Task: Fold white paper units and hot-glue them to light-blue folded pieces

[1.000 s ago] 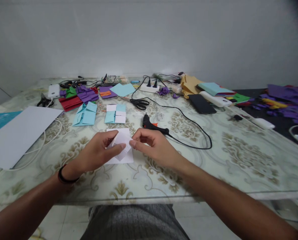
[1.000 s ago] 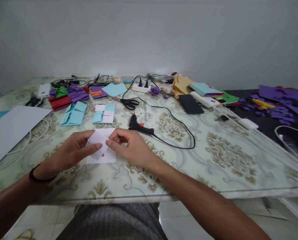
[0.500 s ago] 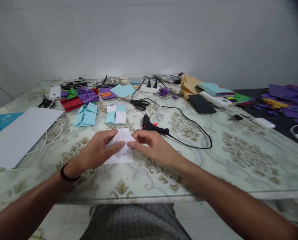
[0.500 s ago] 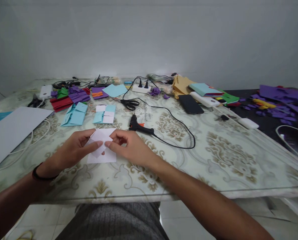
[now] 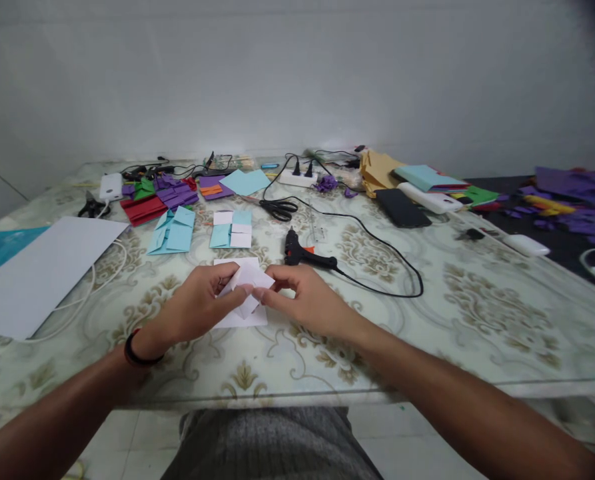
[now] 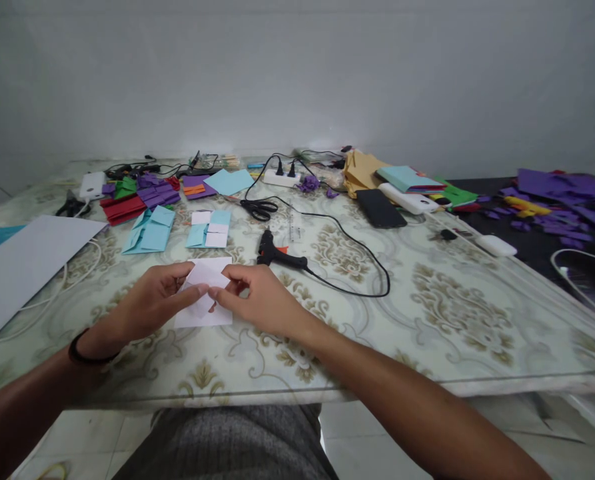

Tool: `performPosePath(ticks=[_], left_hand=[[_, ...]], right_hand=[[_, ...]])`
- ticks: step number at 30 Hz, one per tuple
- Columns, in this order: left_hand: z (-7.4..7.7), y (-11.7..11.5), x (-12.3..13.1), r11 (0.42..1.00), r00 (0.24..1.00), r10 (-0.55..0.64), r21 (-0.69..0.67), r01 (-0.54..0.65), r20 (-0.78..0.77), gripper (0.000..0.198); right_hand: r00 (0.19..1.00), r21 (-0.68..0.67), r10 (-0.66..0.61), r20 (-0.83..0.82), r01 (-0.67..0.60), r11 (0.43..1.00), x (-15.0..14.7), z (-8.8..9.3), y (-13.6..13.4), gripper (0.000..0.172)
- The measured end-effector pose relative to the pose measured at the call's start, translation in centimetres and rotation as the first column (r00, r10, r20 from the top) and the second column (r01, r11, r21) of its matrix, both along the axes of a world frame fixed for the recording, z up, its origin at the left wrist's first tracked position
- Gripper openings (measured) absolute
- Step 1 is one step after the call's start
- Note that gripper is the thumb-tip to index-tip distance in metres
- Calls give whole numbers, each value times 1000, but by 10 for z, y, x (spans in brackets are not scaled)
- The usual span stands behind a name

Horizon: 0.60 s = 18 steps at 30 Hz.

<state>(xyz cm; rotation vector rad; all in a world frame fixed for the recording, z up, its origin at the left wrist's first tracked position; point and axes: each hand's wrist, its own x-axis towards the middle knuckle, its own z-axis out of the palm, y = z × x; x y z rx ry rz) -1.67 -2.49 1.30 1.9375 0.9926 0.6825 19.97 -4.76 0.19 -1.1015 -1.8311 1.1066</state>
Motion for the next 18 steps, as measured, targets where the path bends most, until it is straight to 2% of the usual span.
performPosePath(ticks=[4,8,13,18], left_hand=[[2,0,1,999,1000,19,-28,-19,-7,38],[1,0,0,996,1000,-15,-89,17,26,33],[0,0,-1,999,999,-34,-26,35,12,27],[2,-1,0,998,998,-64,12,65,-24,25]], right_hand=[[999,-23,-17,-27,17,1000,2,0,1,23],[998,-39,-6,-59,4,999,4,-1,3,22],[995,-31,60,-74,-63,998,3,-1,1,22],[995,18,61,-77,-59,998,1,-2,0,21]])
